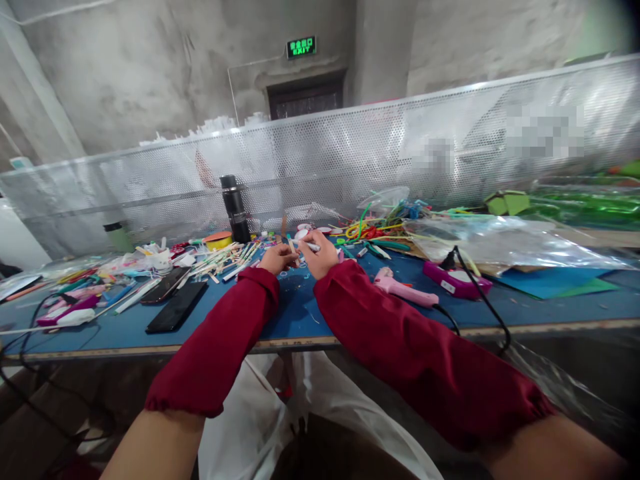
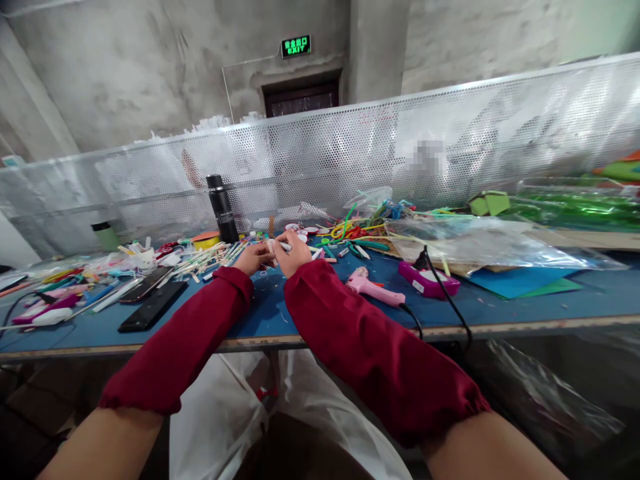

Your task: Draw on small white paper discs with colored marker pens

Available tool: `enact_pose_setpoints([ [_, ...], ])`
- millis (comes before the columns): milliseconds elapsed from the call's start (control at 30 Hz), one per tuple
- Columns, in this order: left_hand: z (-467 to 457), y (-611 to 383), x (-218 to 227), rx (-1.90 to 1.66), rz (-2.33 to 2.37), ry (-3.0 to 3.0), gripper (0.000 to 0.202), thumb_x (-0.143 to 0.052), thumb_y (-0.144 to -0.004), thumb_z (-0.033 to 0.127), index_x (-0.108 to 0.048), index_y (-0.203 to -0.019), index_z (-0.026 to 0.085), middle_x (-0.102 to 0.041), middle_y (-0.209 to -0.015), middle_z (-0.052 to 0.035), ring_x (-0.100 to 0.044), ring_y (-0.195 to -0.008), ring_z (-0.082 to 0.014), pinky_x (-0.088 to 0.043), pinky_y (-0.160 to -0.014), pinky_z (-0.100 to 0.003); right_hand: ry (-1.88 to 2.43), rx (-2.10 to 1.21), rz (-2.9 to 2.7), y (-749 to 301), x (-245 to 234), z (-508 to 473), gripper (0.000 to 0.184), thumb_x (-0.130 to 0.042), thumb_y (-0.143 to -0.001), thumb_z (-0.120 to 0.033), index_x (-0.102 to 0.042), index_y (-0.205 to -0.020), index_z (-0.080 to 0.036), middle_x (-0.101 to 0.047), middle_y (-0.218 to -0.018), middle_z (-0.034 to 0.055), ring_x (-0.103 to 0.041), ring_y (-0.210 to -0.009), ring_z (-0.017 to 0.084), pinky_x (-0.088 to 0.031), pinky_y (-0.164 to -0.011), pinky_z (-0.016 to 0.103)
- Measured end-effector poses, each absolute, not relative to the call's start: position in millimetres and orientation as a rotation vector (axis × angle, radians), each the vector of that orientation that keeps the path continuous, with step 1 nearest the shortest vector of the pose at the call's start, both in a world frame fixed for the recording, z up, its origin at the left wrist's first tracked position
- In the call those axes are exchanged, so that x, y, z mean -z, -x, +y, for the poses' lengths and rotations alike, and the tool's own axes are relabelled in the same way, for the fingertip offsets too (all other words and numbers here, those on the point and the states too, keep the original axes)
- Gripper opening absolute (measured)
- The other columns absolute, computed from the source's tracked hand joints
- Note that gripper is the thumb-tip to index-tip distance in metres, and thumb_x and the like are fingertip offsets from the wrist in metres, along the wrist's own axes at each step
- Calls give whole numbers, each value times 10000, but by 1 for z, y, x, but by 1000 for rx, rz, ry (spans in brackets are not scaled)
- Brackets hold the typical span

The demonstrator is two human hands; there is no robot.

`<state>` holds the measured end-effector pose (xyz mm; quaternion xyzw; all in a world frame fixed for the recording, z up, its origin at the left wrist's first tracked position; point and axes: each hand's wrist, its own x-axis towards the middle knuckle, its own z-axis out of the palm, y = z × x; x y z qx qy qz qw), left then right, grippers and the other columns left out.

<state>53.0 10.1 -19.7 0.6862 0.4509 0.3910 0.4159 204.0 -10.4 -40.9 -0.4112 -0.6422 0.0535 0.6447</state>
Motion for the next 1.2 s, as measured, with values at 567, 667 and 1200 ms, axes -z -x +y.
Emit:
enact_pose_setpoints([
  [567,9,-53,19,-982,1133,-1726,101,-745,-834,229,-668,-856,167,-706,-689,-4,-700,-670,-138,-434,-563,-202,965,-144,-1463,-204,40,-13,165,-574,-883,-422,-580,-837,-264,-691,-806,3,-634,-737,196,-456,-679,323],
  [667,9,-53,19,-985,1127,-1727,102,-729,-849,225,-651,-830,162,-717,-715,-10,-705,-679,-136,-430,-561,-200,947,-142,-1470,-204,39,-14,153,-590,-875,-407,-582,-830,-261,-694,-808,-1,-642,-759,194,-470,-701,320],
  [1200,8,-54,18,-985,1139,-1714,35,-694,-863,189,-673,-863,161,-717,-707,-6,-705,-676,-138,-445,-578,-207,930,-128,-1462,-204,40,-12,169,-583,-879,-418,-583,-829,-257,-704,-814,10,-648,-750,197,-463,-690,326],
])
